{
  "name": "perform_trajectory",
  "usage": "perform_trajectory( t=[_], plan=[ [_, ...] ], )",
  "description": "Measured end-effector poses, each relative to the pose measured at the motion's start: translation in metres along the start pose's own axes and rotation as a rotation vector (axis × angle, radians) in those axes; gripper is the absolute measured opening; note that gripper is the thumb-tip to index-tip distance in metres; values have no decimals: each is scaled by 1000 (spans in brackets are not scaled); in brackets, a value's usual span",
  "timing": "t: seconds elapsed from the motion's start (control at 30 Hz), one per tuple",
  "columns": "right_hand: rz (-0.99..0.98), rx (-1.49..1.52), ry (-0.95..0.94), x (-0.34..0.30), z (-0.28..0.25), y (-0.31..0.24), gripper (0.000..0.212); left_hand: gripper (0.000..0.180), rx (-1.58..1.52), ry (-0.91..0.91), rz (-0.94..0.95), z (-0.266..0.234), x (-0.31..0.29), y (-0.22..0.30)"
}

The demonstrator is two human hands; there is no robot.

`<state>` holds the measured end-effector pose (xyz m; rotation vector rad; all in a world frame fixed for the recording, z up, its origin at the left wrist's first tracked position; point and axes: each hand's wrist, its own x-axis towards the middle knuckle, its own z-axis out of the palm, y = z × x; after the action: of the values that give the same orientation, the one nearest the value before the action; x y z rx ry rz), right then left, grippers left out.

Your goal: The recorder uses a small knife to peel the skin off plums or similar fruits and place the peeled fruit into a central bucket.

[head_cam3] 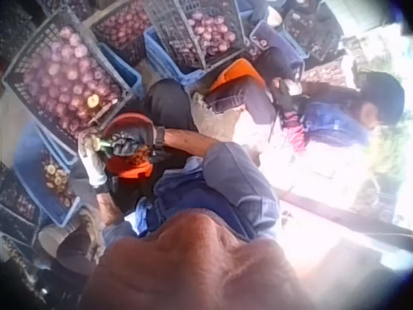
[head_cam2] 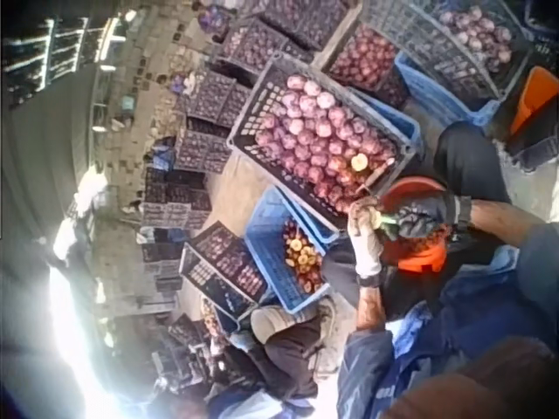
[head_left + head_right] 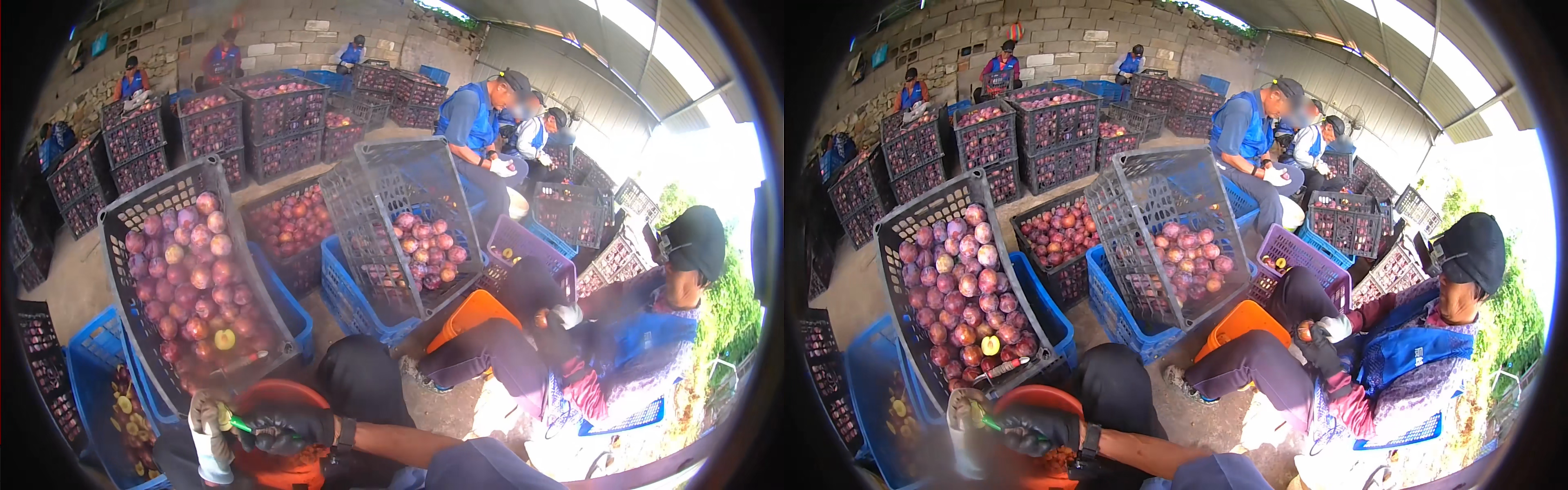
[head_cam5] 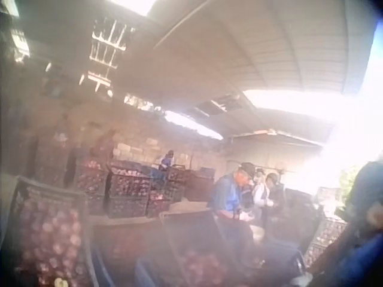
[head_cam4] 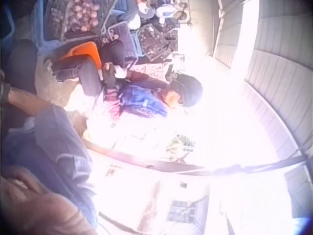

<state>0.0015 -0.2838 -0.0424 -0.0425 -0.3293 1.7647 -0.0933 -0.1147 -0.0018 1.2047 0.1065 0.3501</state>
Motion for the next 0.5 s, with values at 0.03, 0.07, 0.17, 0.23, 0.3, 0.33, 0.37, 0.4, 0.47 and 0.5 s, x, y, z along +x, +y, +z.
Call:
perform_trajectory(
  t=[0.03, 0.07, 0.17, 0.23, 0.3, 0.33, 0.37, 0.4, 0.47, 0.5],
  plan=[
    [6, -21, 17, 3, 1, 8, 41, 33, 43, 11, -2, 1, -11, 2],
    [-32, -77, 115, 7, 12, 15, 38, 40, 276, 21, 10, -24, -21, -3],
    [-159, -360, 546, -33, 31, 12, 30, 29, 407, 42, -123, 12, -25, 8],
    [-143, -503, 769, -52, 46, 21, 25, 32, 558, -9, -7, 8, -24, 10],
    [-66, -733, 850, -42, 61, 28, 25, 54, 349, 108, -123, -7, -27, 23],
    [-3, -1071, 1028, -31, 56, 34, 26, 63, 165, 50, -66, -23, -26, 20],
    [-7, -1103, 1032, -35, 53, 41, 25, 70, 72, 88, -102, -24, -31, 18],
    [-30, -1138, 1026, -36, 48, 38, 24, 72, -36, 98, -122, -28, -35, 20],
    [-33, -1262, 1018, -22, 49, 37, 22, 73, -176, 108, -96, -38, -45, 27],
    [-68, -1548, 923, -29, 36, 40, 21, 68, -191, 137, -62, -36, -42, 33]
  ],
)
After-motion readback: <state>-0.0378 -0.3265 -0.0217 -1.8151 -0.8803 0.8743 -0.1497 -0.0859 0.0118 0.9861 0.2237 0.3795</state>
